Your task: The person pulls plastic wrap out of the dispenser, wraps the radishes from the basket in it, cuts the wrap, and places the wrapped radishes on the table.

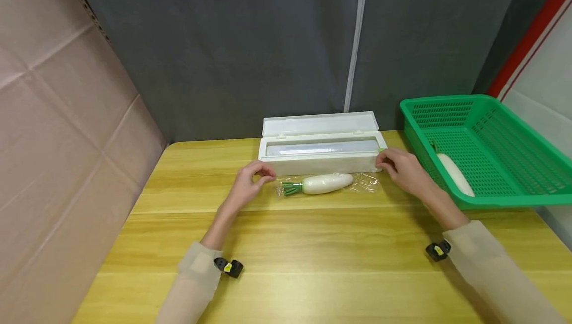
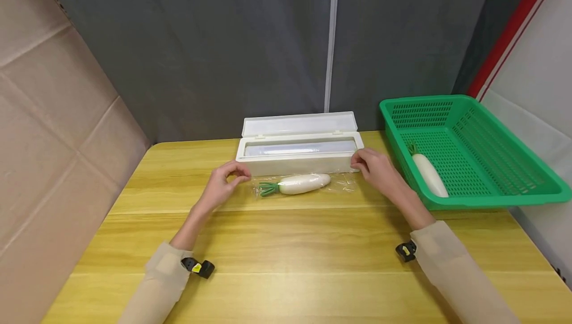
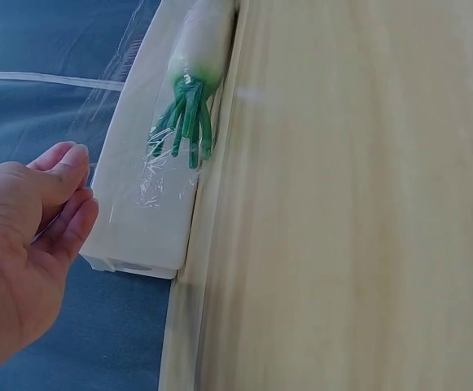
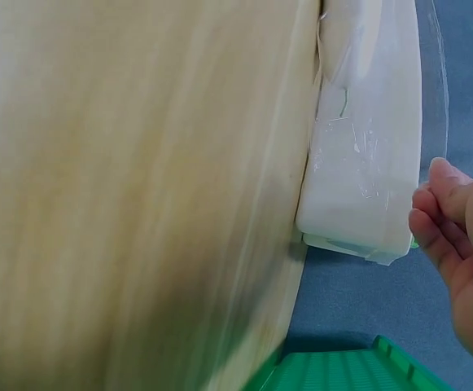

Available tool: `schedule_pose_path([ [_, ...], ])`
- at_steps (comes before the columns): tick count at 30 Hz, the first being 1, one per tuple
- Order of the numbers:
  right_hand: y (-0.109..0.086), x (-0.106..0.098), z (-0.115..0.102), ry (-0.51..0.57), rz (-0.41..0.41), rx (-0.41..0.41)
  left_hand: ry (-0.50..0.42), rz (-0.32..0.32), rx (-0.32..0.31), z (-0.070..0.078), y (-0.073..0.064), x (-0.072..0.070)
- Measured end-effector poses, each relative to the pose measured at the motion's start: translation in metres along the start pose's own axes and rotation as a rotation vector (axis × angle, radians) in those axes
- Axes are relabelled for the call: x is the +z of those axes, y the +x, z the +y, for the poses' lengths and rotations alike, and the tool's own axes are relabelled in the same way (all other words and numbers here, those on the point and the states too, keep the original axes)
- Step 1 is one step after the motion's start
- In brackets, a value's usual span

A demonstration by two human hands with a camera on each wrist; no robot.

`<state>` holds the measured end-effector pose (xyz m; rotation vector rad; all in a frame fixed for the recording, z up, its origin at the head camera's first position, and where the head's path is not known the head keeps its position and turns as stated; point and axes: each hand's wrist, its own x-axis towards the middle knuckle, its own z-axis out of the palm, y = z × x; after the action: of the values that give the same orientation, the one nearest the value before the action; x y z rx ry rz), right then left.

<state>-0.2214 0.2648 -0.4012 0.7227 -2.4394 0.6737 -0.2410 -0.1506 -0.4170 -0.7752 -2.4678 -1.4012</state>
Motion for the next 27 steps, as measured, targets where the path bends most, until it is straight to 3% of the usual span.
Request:
schedule_pose_path([
  [6, -0.007, 0.001, -0.002, 0.0, -0.021, -0.031, 0.075, -0.057, 0.049, 0.003, -0.005, -0.002],
  [17, -0.019, 0.004, 0.0, 0.016, -0.1, -0.094, 0.125, -0.164, 0.042, 0.005, -0.013, -0.004],
  [27, -0.021, 0.011, 0.001, 0.018, -0.199, -0.096, 0.171, -0.233, 0.063, 0.005, -0.014, -0.003],
])
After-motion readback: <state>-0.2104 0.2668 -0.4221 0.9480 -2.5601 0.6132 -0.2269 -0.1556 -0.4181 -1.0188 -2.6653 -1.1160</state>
